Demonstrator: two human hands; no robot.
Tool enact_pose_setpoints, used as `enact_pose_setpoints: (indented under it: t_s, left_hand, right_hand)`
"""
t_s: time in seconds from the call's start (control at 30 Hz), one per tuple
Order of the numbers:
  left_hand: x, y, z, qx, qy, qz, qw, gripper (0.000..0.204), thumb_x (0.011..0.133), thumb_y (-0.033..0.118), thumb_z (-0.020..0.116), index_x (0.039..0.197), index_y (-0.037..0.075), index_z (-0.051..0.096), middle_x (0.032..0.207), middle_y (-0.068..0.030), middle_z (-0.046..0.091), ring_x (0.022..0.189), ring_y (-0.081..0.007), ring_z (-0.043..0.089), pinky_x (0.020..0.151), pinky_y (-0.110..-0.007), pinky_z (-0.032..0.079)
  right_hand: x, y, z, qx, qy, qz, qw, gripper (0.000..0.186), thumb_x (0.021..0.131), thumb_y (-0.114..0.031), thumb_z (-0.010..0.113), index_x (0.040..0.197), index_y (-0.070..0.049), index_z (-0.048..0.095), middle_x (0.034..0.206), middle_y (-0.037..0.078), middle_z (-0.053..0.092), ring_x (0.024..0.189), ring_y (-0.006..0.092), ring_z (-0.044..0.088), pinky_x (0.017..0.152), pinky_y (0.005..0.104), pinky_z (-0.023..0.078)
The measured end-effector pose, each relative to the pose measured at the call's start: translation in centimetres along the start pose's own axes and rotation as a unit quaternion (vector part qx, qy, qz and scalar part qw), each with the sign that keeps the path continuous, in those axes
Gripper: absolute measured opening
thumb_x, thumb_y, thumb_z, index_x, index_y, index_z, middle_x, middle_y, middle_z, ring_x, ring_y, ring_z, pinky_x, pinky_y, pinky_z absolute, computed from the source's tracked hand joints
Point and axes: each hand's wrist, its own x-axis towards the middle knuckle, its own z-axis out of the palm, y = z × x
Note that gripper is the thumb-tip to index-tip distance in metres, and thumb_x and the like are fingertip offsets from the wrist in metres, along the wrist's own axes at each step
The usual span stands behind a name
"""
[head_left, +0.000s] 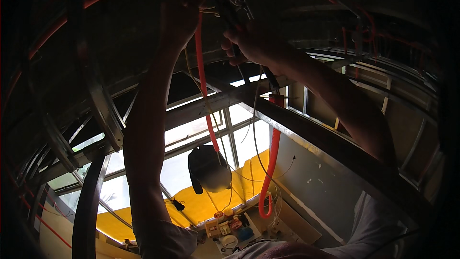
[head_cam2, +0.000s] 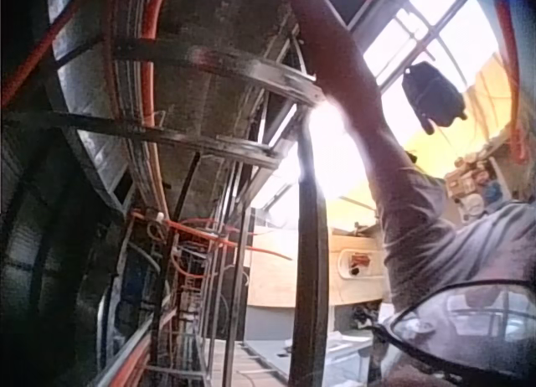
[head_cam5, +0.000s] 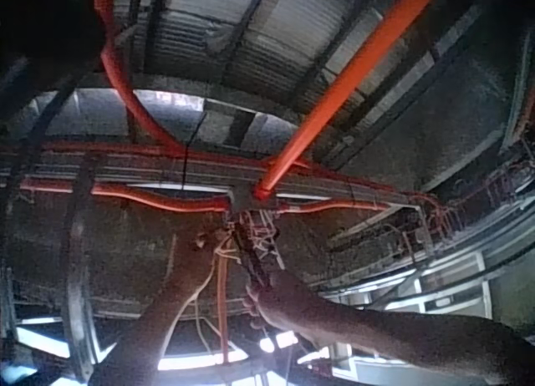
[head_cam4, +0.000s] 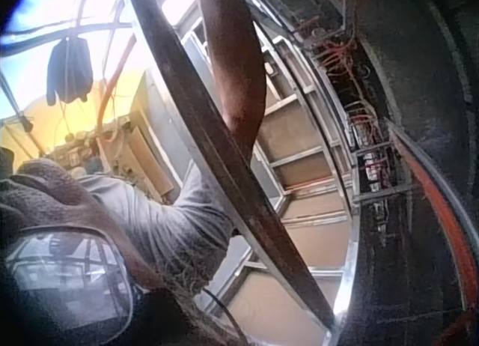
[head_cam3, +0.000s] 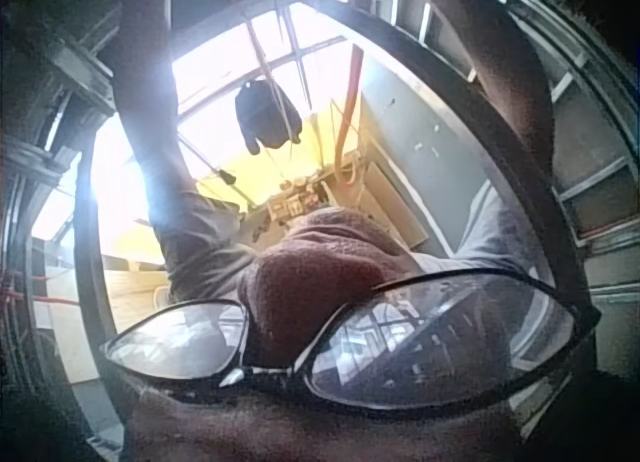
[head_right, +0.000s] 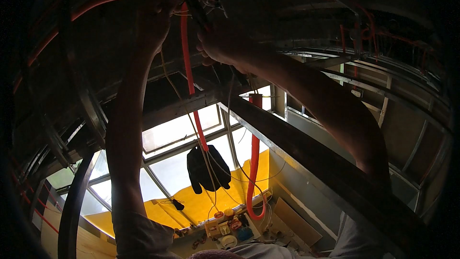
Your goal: The person pulls and arranges red and yellow cables through a metal ceiling frame. They use a pair of pliers to cut and manipulate the wires while working from below the structure.
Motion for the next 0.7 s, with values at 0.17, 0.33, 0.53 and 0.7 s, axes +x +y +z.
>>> enact_pose_setpoints:
  t_s: [0.17, 0.33, 0.53, 0.7]
  left_hand:
    - [-0.3, 0.6, -0.4, 0.025, -0.014, 0.006, 1.0, 0.026, 0.093, 0.031, 0.064, 0.102, 0.008, 0.073, 0.081, -0.0086, 0.072, 0.078, -0.0166, 0.068, 0.072, -0.035, 0.049]
    - [-0.1, 0.2, -0.9, 0.006, -0.026, 0.002, 1.0, 0.025, 0.093, 0.028, 0.063, 0.099, 0.006, 0.072, 0.083, -0.0094, 0.073, 0.081, -0.0175, 0.069, 0.074, -0.034, 0.051]
    - [-0.8, -0.9, -1.0, -0.005, -0.068, 0.05, 0.996, 0.017, 0.091, 0.019, 0.065, 0.098, 0.005, 0.072, 0.083, -0.0102, 0.073, 0.082, -0.0197, 0.07, 0.076, -0.034, 0.052]
    - [-3.0, 3.6, 1.5, 0.051, -0.068, 0.068, 0.994, 0.02, 0.087, 0.013, 0.069, 0.106, 0.008, 0.071, 0.091, -0.0117, 0.072, 0.087, -0.0227, 0.07, 0.079, -0.035, 0.053]
  right_hand:
    - [-0.1, -0.4, 0.1, -0.017, 0.001, 0.008, 1.0, 0.029, 0.103, -0.029, 0.05, 0.107, -0.002, 0.058, 0.089, 0.006, 0.064, 0.081, 0.0148, 0.065, 0.068, 0.0311, 0.056]
    - [0.1, -0.7, -0.2, -0.004, 0.007, -0.018, 1.0, 0.028, 0.101, -0.033, 0.053, 0.098, -0.005, 0.059, 0.076, 0.002, 0.062, 0.068, 0.0129, 0.064, 0.059, 0.0297, 0.05]
    - [-0.4, -1.4, -3.7, -0.243, -0.04, -0.085, 0.966, 0.03, 0.092, -0.035, 0.066, 0.087, -0.005, 0.061, 0.059, 0.0, 0.056, 0.05, 0.0108, 0.058, 0.05, 0.028, 0.045]
    - [-3.8, -5.5, -7.7, -0.385, -0.037, 0.015, 0.922, 0.026, 0.092, -0.027, 0.066, 0.093, -0.001, 0.063, 0.066, 0.004, 0.064, 0.056, 0.0127, 0.064, 0.054, 0.0307, 0.051]
